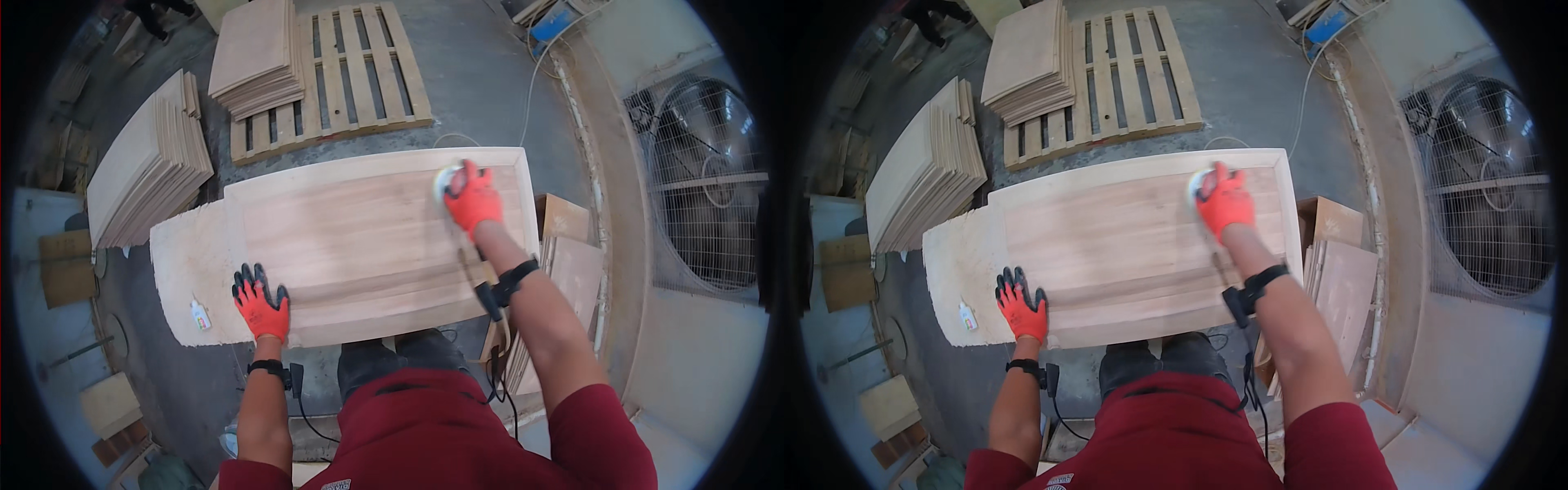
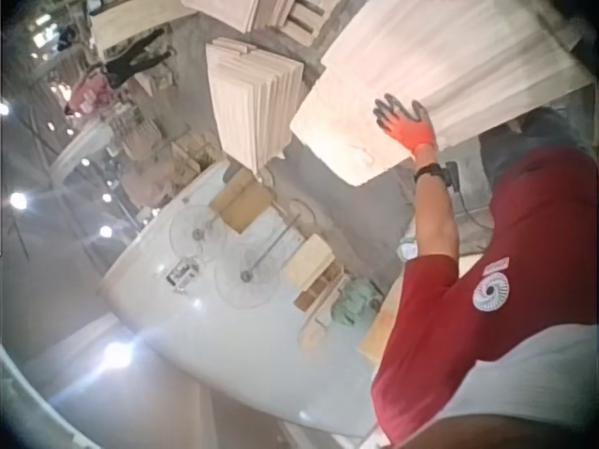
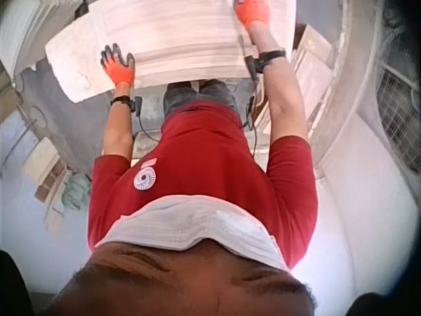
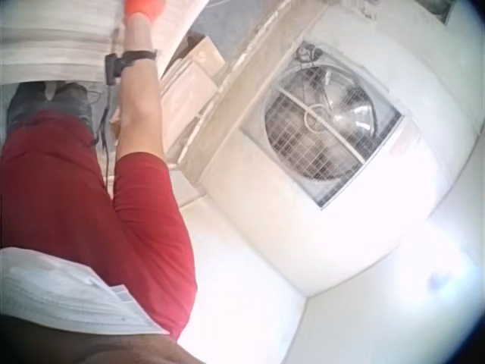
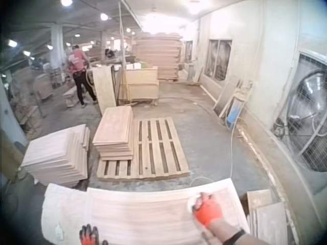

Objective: The person uses an orbital sander to smooth the surface of a large wooden panel. They hold a bottle of liquid in their left hand and the sander in their right, moving the tool across the wood. The person briefly stops to pick up a sanding disc from a nearby table before resuming the sanding process.

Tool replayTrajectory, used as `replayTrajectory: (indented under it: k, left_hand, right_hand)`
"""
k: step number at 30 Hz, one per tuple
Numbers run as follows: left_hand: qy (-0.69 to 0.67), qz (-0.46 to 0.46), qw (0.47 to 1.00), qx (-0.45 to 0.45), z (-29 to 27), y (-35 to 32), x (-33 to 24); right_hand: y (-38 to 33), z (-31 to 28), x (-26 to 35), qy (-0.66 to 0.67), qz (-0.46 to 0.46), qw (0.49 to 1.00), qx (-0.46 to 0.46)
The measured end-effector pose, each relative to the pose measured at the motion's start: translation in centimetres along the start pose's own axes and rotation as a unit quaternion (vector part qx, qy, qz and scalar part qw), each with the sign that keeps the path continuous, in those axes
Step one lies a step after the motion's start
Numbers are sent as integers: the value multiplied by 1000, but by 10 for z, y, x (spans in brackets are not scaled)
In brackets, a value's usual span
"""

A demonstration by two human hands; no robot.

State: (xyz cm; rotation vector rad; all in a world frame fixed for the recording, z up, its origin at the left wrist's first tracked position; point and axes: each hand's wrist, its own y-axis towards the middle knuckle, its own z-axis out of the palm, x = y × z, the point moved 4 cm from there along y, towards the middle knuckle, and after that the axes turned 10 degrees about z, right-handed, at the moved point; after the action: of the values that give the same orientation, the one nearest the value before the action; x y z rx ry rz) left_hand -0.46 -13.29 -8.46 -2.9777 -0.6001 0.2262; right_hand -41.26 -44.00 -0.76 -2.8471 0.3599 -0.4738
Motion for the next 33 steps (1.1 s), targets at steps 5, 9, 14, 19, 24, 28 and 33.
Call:
replayTrajectory:
  k: [5,9,14,19,24,28,33]
  left_hand:
    - [-1,-6,1000,3,-2,-3,0]
    - [-5,5,1000,-16,1,-1,3]
    - [-6,6,1000,-9,3,-5,8]
    - [-18,11,1000,-8,-3,-2,-1]
    - [-22,6,999,-22,-3,1,-2]
    - [-22,46,996,-70,-13,-1,-7]
    - [-24,8,999,-22,-4,0,-2]
  right_hand:
    - [-81,51,117,-49,-178,975,124]
    - [-76,55,140,1,-161,974,162]
    - [1,26,90,4,-75,996,51]
    - [46,-24,20,-3,44,999,-21]
    - [20,7,43,45,-4,999,5]
    - [-18,12,88,-38,-140,984,101]
    - [70,-18,23,24,-8,999,22]
